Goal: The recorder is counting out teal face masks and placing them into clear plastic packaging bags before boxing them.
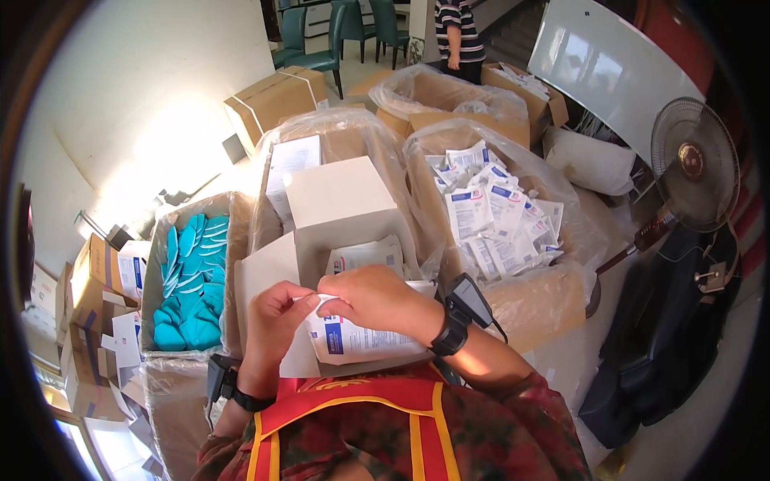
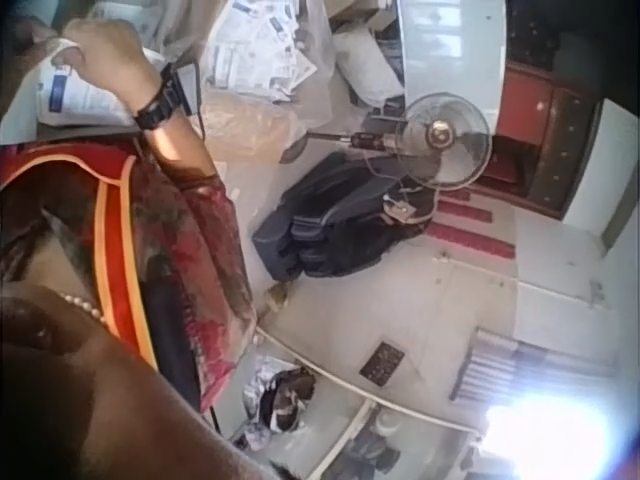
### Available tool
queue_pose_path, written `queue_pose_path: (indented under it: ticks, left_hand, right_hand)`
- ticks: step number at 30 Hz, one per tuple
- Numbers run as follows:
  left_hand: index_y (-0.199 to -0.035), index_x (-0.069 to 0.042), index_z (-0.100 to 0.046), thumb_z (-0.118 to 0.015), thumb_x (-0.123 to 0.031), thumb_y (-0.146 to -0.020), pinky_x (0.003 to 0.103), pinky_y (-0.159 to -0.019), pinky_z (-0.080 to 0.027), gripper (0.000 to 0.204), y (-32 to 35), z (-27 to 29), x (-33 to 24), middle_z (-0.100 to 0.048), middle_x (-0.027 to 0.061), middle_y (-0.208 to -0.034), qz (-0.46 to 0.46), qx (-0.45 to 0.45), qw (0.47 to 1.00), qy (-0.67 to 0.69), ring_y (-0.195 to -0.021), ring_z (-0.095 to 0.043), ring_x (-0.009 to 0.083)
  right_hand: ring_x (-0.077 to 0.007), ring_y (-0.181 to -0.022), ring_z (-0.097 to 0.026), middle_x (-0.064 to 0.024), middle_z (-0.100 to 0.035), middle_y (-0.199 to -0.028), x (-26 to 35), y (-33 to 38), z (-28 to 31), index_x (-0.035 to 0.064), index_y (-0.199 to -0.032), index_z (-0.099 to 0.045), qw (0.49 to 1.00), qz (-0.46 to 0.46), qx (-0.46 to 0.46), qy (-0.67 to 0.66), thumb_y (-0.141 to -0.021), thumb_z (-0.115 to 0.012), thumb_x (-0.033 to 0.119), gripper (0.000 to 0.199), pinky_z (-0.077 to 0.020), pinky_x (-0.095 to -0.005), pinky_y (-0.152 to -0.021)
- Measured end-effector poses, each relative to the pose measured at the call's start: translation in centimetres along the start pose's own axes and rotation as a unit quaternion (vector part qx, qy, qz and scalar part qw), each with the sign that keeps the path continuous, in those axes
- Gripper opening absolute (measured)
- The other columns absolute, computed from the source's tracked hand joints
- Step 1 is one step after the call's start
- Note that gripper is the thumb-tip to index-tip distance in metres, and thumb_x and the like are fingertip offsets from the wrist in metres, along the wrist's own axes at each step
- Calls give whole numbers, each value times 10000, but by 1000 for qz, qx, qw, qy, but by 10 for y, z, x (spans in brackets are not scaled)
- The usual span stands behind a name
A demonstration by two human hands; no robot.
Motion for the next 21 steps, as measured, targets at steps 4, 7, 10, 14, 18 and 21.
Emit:
queue_pose_path:
  ticks: [4,7,10,14,18,21]
  left_hand:
    - [-844,8,-668,-685,-82,-860,205,-575,-430,93,5,-2,-4,-648,3,-729,-38,-21,998,-48,-651,-541,41]
    - [-827,6,-661,-674,-86,-868,213,-571,-429,102,4,0,-5,-638,-1,-716,-56,-41,996,-52,-648,-541,46]
    - [-808,-1,-651,-663,-77,-870,208,-596,-425,99,0,2,7,-634,0,-712,-16,-38,999,14,-651,-539,56]
    - [-785,-20,-642,-641,-100,-881,190,-586,-375,125,-2,6,3,-614,-10,-694,26,-16,973,229,-627,-501,46]
    - [-775,-34,-642,-643,-146,-886,192,-539,-320,158,0,9,12,-601,-11,-675,68,-14,964,255,-587,-463,30]
    - [-774,-37,-643,-649,-152,-882,195,-530,-314,157,-3,4,24,-605,-6,-676,101,-4,946,310,-577,-458,31]
  right_hand:
    - [-382,-781,-598,-136,-624,-785,8,-3,-1,82,-864,-547,999,-19,9,29,-879,-616,310,239,-442,-475,-633]
    - [-364,-790,-602,-121,-620,-790,9,-7,-4,86,-857,-551,999,22,-15,18,-889,-607,282,207,-448,-467,-644]
    - [-350,-767,-598,-105,-602,-766,11,-13,-6,87,-856,-555,998,61,-25,-1,-899,-595,249,172,-454,-453,-643]
    - [-320,-734,-603,-98,-597,-748,26,-17,-2,87,-836,-553,995,78,-56,40,-878,-606,216,145,-460,-428,-621]
    - [-286,-698,-612,-87,-576,-696,30,-18,-6,81,-807,-548,983,110,-66,133,-835,-610,159,104,-465,-413,-592]
    - [-274,-686,-613,-75,-561,-672,29,-16,-9,70,-782,-537,972,136,-64,180,-800,-598,115,77,-475,-396,-594]
Point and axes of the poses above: each hand's wrist, its own y-axis away from the middle knuckle, its own z-axis out of the back of the hand, x = y × z, the point moved 2 cm from there along -y, towards the middle knuckle
